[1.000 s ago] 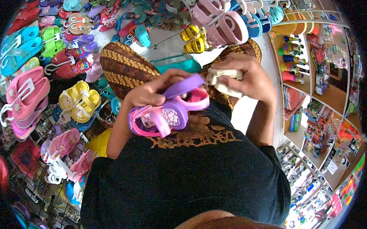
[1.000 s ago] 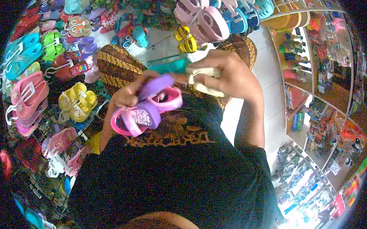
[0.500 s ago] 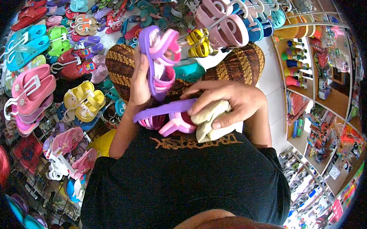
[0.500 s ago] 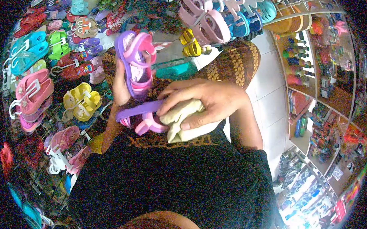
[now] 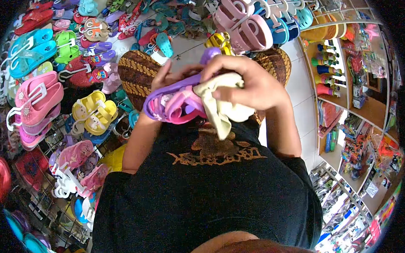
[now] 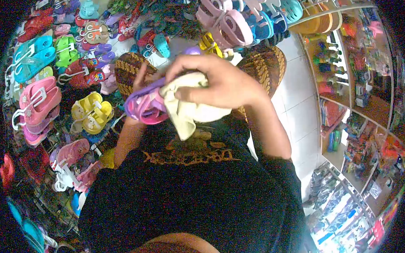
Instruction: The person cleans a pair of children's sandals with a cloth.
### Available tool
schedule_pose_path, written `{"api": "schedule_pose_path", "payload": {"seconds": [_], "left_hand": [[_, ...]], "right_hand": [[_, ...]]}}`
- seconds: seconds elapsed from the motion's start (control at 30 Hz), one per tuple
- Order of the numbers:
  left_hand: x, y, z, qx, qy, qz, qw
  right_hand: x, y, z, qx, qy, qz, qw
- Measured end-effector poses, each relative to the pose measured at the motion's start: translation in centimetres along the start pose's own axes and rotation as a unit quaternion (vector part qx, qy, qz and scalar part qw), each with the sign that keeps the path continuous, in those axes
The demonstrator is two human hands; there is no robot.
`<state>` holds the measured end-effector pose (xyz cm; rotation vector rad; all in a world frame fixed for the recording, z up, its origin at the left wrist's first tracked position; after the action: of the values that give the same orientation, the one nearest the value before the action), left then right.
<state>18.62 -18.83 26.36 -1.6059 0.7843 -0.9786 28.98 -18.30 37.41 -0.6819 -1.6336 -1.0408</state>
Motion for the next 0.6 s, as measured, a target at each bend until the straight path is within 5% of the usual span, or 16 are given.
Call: {"api": "schedule_pose_path", "payload": {"seconds": [0.17,0.37,0.47,0.53,0.57,0.6], "left_hand": [[-0.3,6.4,-3.2,-0.128,0.029,0.079,0.988],[0.1,7.1,-1.7,-0.039,0.053,0.095,0.993],[-0.1,5.5,0.0,0.034,0.038,0.082,0.995],[-0.1,2.7,0.5,-0.013,-0.011,0.040,0.999],[-0.5,1.7,0.9,0.055,-0.001,-0.030,0.998],[-1.8,3.2,1.0,0.008,-0.031,0.023,0.999]], "right_hand": [[-1.7,-0.3,1.1,0.013,-0.009,-0.021,1.000],[-3.4,2.5,-0.5,-0.104,-0.127,0.026,0.986],[-3.0,4.8,-1.6,-0.177,-0.080,-0.035,0.980],[-2.2,5.0,-1.9,-0.174,-0.076,-0.100,0.977],[-1.5,4.7,-1.7,-0.172,-0.048,-0.147,0.973],[-0.7,4.2,-1.6,-0.168,-0.019,-0.194,0.966]]}}
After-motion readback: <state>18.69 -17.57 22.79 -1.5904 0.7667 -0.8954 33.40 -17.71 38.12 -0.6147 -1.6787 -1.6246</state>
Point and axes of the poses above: each hand's wrist, its own z-axis towards the middle knuckle, its own y-axis out of the back of the hand, x = y × z, the point moved 9 cm from there along z, towards the middle knuckle, and after that the axes turned 15 degrees about -z, right-handed, at the moved point
